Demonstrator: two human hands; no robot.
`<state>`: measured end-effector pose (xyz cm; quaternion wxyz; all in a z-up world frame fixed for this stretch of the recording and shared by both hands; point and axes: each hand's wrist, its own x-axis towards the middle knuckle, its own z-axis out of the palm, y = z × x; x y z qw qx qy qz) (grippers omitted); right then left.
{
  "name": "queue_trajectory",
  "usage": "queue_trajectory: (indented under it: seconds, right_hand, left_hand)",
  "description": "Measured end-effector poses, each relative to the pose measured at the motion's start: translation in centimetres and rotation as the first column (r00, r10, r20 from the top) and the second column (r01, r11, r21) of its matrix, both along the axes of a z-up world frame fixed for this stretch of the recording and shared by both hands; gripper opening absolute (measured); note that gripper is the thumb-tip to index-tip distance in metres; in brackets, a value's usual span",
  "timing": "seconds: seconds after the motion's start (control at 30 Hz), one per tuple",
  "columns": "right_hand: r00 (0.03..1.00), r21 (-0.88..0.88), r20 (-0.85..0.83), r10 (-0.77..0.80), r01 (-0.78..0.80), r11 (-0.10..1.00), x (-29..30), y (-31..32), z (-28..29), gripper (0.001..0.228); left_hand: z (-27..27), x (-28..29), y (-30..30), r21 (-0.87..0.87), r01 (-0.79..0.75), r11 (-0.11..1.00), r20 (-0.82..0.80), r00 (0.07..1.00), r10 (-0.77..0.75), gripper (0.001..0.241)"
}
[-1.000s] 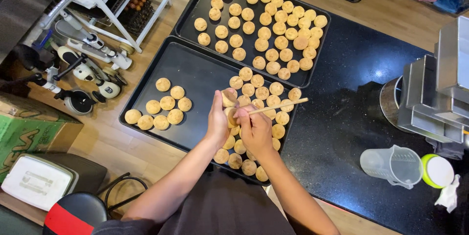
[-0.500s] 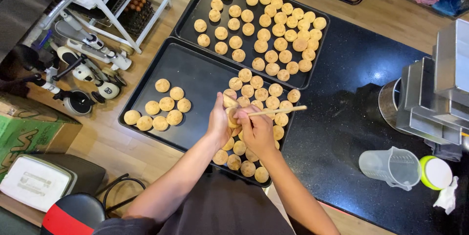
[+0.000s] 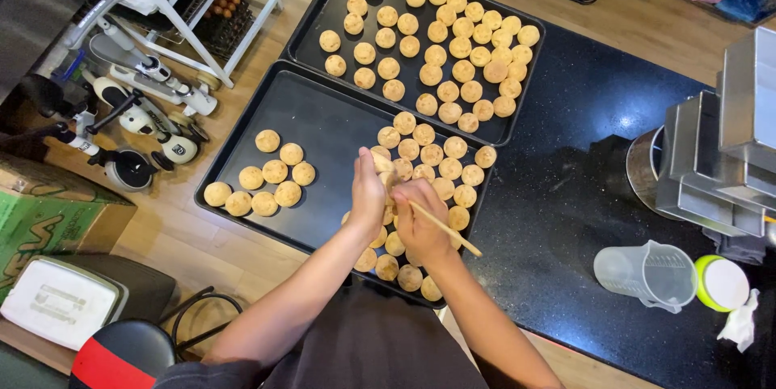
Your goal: The person transfers round baked pastries one at a time from a lower baking tray to an upper tray, picking each pastry with a thin wooden stick and steadying it with the other hand, then placing it onto the upper tray in rows.
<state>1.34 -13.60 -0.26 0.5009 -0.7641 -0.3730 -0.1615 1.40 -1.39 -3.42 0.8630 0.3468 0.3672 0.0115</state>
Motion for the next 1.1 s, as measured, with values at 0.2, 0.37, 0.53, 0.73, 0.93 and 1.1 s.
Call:
queue_trajectory:
  seconds: [0.2,0.37,0.53,0.73,0.93,1.1]
  right_hand:
    - [0.698,-0.002,-0.701,-0.148,0.206,0.979,-0.2,1.3,0.4,0.031]
    - [0.856,0.351,-0.499,0.136,0.056,0.935,-0.1,0.7,-1.9,0.025]
    - [0.995,0.011,-0.096,-0.003,0.004,1.000,-0.8,1.4,-2.2,0.017]
    - [0.906,-0.045,-0.391,-0.159,0.153,0.987,-0.9,2.7,-4.1,0.030]
    - [0.694,0.248,-0.719,0.018,0.233,0.940,-1.8,2.4,-4.6,0.034]
    - [0.765,0.139,-0.643,-0.036,0.163,0.977,-1.8,1.8,-4.1,0.032]
  left_hand:
    - [-0.5,-1.3,-1.0,0.648,-0.091,0.756,0.262,0.959,-0.110,0.058]
    - [-0.8,-0.5,0.2,0.038,-0.022,0.999,0.084,0.996,0.019,0.057]
    - [-4.1,-0.9,0.2,0.313,-0.094,0.945,0.146,0.988,0.050,0.052]
    - [-7.0,-2.5,1.2,0.696,-0.095,0.712,0.175,0.984,-0.040,0.050]
    - [-6.7,-5.4,7.0,0.788,0.204,0.582,-0.189,0.978,-0.087,0.045]
    - [-6.3,-9.2,8.9,0.813,0.579,-0.061,-0.582,0.806,-0.106,0.050]
